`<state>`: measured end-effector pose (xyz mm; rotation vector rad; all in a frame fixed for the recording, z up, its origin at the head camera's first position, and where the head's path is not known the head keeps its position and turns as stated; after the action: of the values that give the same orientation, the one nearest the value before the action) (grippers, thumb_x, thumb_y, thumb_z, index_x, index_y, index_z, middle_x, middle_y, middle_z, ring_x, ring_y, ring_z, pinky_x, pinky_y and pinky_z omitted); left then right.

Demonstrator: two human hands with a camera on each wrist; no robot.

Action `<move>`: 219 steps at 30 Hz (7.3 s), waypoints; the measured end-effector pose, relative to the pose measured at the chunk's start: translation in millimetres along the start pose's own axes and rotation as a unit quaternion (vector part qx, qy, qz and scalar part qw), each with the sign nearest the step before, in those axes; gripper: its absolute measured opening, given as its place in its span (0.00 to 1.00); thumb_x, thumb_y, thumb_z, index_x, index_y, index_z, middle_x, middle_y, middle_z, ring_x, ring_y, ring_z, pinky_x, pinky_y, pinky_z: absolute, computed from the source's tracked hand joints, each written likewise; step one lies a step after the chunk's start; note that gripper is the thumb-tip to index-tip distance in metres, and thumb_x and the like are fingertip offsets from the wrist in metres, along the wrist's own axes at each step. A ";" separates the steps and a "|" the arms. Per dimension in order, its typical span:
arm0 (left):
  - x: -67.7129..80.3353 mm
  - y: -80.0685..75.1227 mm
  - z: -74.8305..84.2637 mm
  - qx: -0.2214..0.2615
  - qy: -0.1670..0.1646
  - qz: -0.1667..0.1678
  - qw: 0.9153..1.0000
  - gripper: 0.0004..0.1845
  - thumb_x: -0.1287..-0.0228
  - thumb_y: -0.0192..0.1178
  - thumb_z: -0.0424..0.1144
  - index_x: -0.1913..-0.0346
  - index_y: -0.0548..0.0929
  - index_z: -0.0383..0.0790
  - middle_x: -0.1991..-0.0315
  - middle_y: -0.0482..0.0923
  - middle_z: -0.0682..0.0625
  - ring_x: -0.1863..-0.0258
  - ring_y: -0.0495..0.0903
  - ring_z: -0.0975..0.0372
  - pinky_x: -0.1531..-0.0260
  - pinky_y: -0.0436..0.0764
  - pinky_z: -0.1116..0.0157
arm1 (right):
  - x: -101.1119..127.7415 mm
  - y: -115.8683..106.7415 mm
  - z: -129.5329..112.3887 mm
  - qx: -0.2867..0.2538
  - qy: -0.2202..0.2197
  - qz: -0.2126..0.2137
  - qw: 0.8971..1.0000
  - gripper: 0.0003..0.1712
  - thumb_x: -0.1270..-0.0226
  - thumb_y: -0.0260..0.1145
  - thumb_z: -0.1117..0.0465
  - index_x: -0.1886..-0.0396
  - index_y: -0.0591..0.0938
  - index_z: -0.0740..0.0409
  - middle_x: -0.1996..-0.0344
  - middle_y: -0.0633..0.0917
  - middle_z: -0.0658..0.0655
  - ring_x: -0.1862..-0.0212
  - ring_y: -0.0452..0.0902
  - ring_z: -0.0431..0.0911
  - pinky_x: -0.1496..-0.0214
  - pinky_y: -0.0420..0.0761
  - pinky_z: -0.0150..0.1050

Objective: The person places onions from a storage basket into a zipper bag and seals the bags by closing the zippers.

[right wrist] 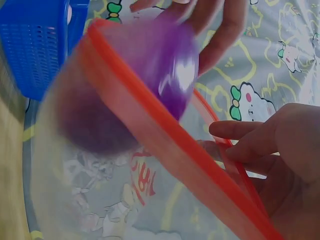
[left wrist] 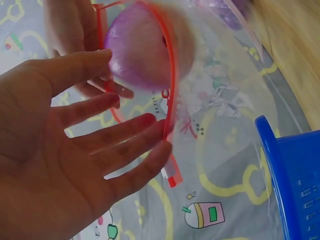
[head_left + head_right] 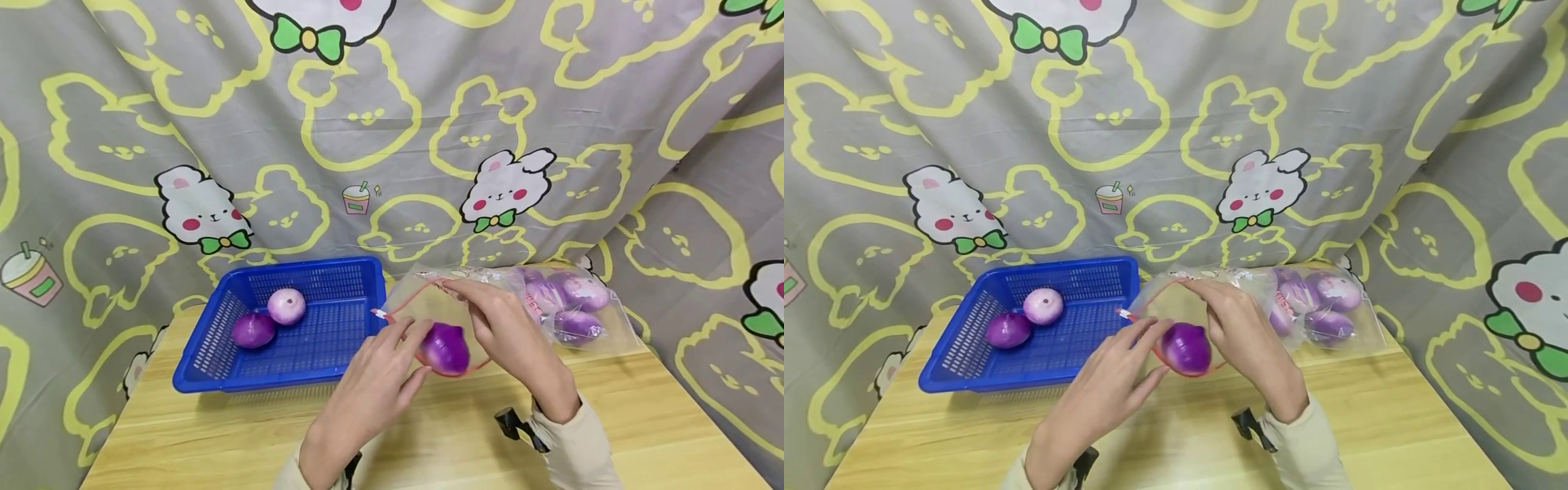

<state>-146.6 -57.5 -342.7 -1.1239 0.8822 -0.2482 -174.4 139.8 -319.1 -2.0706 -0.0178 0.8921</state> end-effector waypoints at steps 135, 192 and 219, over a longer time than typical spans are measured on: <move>92.0 3.0 -234.7 -0.013 -0.394 -0.107 0.913 0.30 0.36 0.64 0.40 0.38 0.68 0.24 0.46 0.61 0.20 0.52 0.66 0.26 0.57 0.72 0.33 | -2.4 -1.4 23.2 0.018 0.032 -0.015 0.999 0.22 0.28 0.54 0.72 0.38 0.81 0.58 0.61 0.88 0.56 0.71 0.72 0.41 0.69 0.72 0.37; 52.7 -26.6 -167.4 -0.029 -0.280 -0.048 0.958 0.29 0.43 0.70 0.31 0.39 0.73 0.27 0.43 0.74 0.27 0.52 0.73 0.31 0.53 0.75 0.34 | -1.7 3.7 25.6 0.013 0.049 -0.030 0.998 0.23 0.28 0.52 0.73 0.37 0.80 0.61 0.55 0.88 0.59 0.70 0.73 0.42 0.69 0.72 0.37; 21.2 -21.9 -107.2 -0.047 -0.163 0.047 0.984 0.33 0.47 0.76 0.38 0.38 0.77 0.34 0.41 0.76 0.35 0.47 0.76 0.40 0.50 0.80 0.42 | -2.1 5.5 22.4 -0.003 0.045 -0.031 0.999 0.23 0.27 0.51 0.73 0.38 0.80 0.60 0.45 0.85 0.56 0.57 0.80 0.43 0.62 0.76 0.40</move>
<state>-204.7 -152.3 -349.8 -1.1677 0.6583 0.0563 -191.0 151.5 -330.2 -2.1025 -0.0358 0.7626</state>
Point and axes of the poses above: each hand's wrist, its own x-axis away from the middle knuckle, its own y-axis out of the palm, z = x × y, the point moved 3 cm from there along -x, towards the middle knuckle
